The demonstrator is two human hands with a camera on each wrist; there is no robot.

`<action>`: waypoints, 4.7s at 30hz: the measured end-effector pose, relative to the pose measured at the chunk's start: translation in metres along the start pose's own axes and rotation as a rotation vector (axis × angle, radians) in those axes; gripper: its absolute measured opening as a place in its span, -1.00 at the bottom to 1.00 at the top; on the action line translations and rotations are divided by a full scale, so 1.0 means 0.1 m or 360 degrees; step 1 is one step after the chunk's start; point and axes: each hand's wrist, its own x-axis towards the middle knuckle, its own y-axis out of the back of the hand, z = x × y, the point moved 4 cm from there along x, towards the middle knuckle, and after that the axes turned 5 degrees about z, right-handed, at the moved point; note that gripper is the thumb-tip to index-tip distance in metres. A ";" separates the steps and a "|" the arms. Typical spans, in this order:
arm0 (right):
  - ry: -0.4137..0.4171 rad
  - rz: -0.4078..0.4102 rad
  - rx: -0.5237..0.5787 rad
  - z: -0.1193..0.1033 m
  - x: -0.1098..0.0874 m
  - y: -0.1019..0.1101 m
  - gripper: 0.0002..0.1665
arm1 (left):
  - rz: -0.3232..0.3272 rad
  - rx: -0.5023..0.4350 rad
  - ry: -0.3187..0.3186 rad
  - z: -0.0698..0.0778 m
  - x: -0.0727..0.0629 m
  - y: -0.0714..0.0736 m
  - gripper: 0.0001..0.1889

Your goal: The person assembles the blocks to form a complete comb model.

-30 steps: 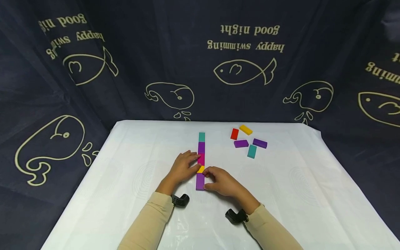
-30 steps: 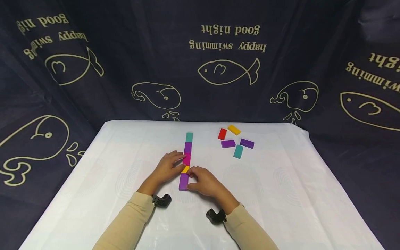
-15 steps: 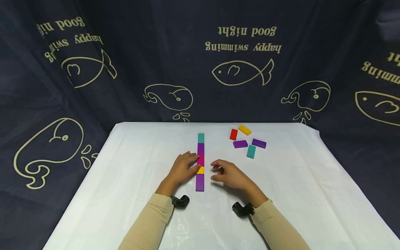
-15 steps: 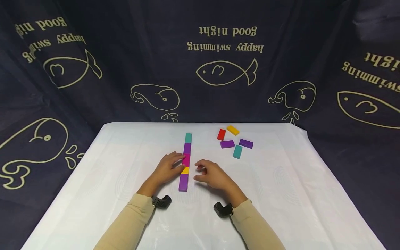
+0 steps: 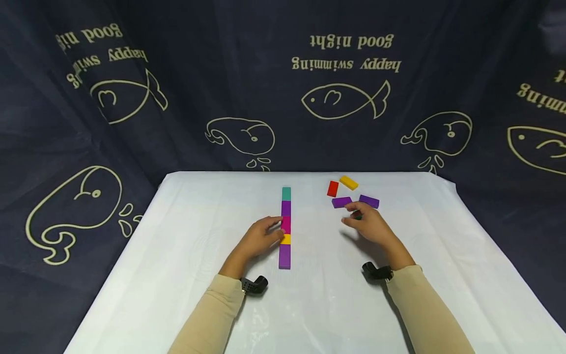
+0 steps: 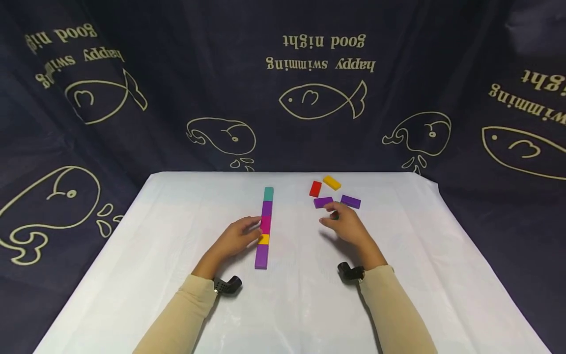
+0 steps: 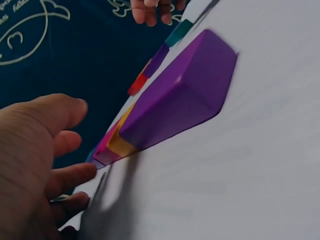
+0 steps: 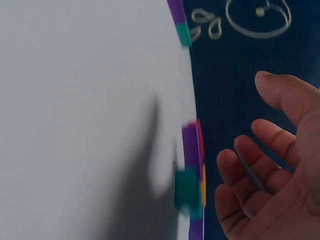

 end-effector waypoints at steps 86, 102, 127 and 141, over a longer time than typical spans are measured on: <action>0.0202 -0.0141 -0.0099 -0.39 -0.24 -0.25 -0.33 | 0.0304 0.0363 -0.0392 0.08 -0.50 -0.14 -0.67; 0.0190 -0.0207 0.0029 -0.62 -0.36 -0.54 -0.34 | 0.0312 0.0373 -0.0424 0.10 -0.49 -0.13 -0.66; 0.0354 -0.0370 0.0078 -0.90 -0.68 -0.85 -0.37 | 0.0311 0.0413 -0.0422 0.08 -0.49 -0.13 -0.67; 0.0530 -0.0571 0.0022 -1.00 -0.82 -1.01 -0.39 | 0.0335 0.0414 -0.0450 0.09 -0.50 -0.12 -0.66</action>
